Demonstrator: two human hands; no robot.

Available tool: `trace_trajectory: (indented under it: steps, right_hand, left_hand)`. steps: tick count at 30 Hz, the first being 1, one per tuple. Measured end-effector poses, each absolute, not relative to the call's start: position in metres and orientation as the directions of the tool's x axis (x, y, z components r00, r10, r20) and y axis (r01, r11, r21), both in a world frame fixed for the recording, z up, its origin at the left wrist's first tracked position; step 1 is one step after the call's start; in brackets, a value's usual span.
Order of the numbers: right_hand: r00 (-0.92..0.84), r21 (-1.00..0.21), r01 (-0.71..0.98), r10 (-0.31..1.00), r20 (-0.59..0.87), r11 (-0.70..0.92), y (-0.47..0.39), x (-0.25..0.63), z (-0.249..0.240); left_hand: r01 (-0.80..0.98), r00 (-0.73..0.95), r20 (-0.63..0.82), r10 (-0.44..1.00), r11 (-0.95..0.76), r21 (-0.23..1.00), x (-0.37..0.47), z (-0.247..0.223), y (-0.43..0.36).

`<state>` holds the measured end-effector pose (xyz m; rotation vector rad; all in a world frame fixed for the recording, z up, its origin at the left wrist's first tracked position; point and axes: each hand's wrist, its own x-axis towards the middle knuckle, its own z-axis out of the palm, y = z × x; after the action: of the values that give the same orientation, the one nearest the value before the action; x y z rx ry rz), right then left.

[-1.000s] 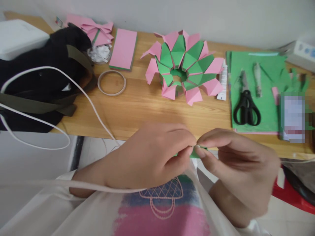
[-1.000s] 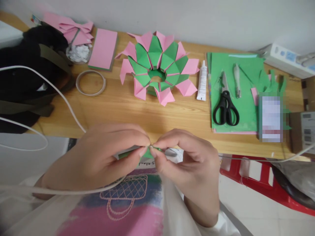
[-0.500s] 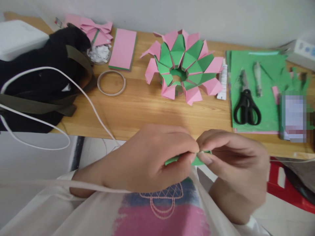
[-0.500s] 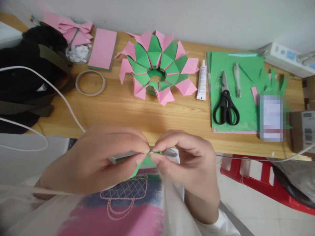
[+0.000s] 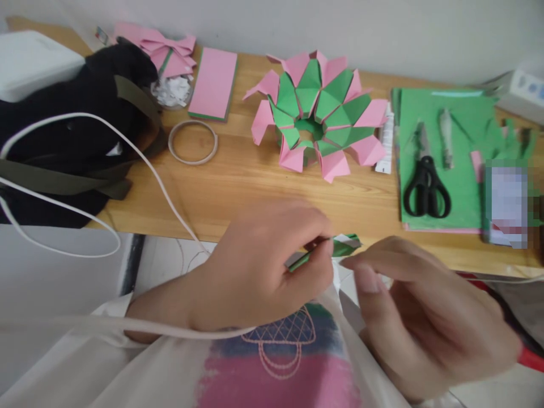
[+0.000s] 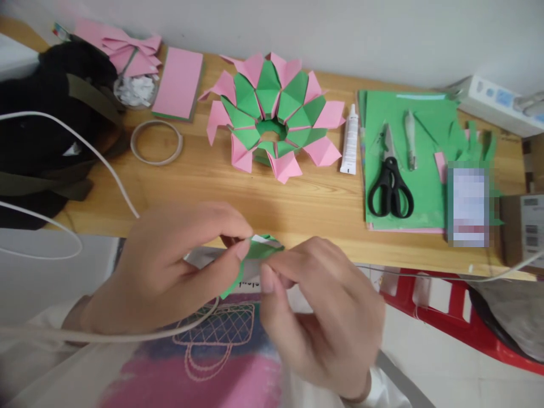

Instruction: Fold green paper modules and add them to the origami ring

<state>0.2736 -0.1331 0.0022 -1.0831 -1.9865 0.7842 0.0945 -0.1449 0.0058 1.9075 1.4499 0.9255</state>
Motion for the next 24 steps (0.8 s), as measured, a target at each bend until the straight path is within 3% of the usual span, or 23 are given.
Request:
trace_trajectory:
  steps: [5, 12, 24]
  right_hand:
    - [-0.399, -0.736, 0.516, 0.883, 0.247, 0.439, -0.1356, 0.2686, 0.0038]
    - [-0.435, -0.738, 0.469, 0.854, 0.285, 0.486, -0.1286, 0.271, 0.0005]
    - [-0.394, -0.735, 0.475, 0.864, 0.313, 0.483, -0.13, 0.2678, -0.0016]
  left_hand:
    - [0.687, 0.234, 0.217, 0.948, -0.319, 0.652, 0.0965, 0.0056, -0.1501]
    - [0.785, 0.251, 0.331, 0.91, -0.392, 0.481, 0.0985, 0.0082, -0.1513]
    - [0.753, 0.262, 0.339, 0.904, -0.411, 0.514, 0.0974, 0.0089, -0.1489]
